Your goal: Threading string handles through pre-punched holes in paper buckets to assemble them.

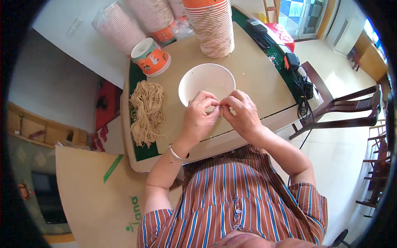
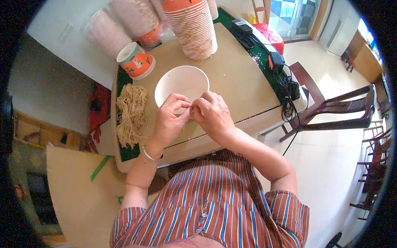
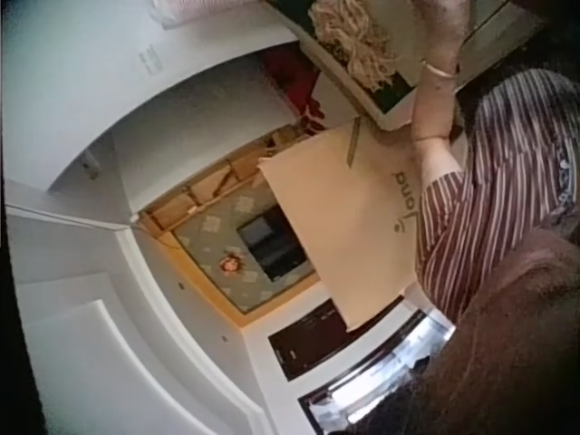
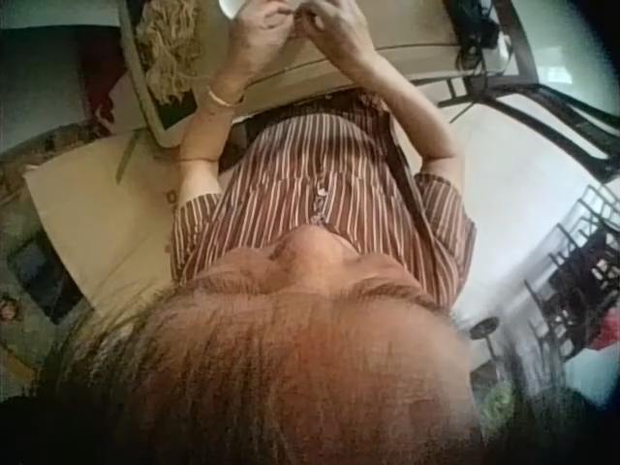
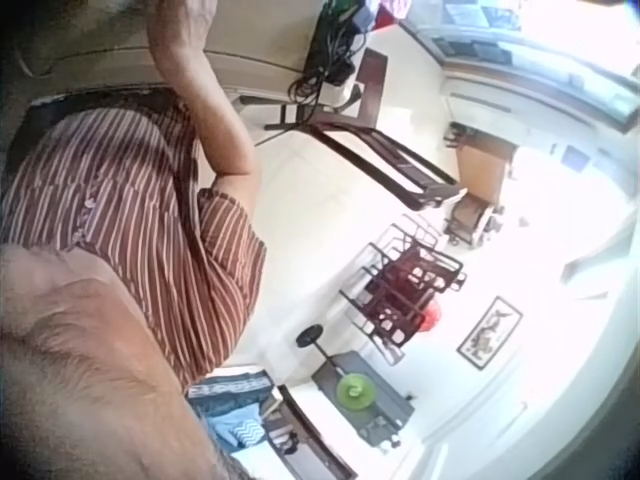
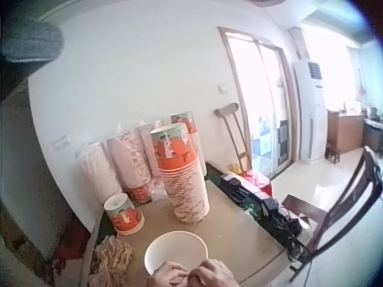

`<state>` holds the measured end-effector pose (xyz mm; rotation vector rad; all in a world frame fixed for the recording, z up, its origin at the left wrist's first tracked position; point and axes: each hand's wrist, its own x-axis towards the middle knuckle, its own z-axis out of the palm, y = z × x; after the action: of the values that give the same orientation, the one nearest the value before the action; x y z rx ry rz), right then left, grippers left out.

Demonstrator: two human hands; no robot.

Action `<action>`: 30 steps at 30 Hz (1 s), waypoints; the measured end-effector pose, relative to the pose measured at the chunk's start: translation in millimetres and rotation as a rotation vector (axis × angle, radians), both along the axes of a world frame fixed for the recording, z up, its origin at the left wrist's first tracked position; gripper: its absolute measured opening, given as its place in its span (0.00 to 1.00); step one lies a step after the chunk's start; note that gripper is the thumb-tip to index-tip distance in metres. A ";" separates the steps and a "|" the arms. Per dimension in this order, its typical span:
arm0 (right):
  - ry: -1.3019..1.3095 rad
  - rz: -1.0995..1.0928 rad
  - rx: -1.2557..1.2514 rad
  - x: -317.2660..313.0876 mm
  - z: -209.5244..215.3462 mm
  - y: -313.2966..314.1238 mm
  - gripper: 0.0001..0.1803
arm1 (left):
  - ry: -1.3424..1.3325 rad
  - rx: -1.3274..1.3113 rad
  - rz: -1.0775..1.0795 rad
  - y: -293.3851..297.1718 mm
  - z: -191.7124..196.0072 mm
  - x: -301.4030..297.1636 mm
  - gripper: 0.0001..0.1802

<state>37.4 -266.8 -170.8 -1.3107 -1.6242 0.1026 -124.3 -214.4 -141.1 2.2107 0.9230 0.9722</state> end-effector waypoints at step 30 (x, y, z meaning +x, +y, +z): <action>0.136 -0.024 0.121 -1.1 -19.9 4.9 0.08 | 0.048 0.226 0.075 -1.9 -7.9 12.0 0.04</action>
<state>36.3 -261.8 -190.7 -1.2037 -1.4765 0.0760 -112.3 -216.3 -149.1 2.4107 0.9644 1.1105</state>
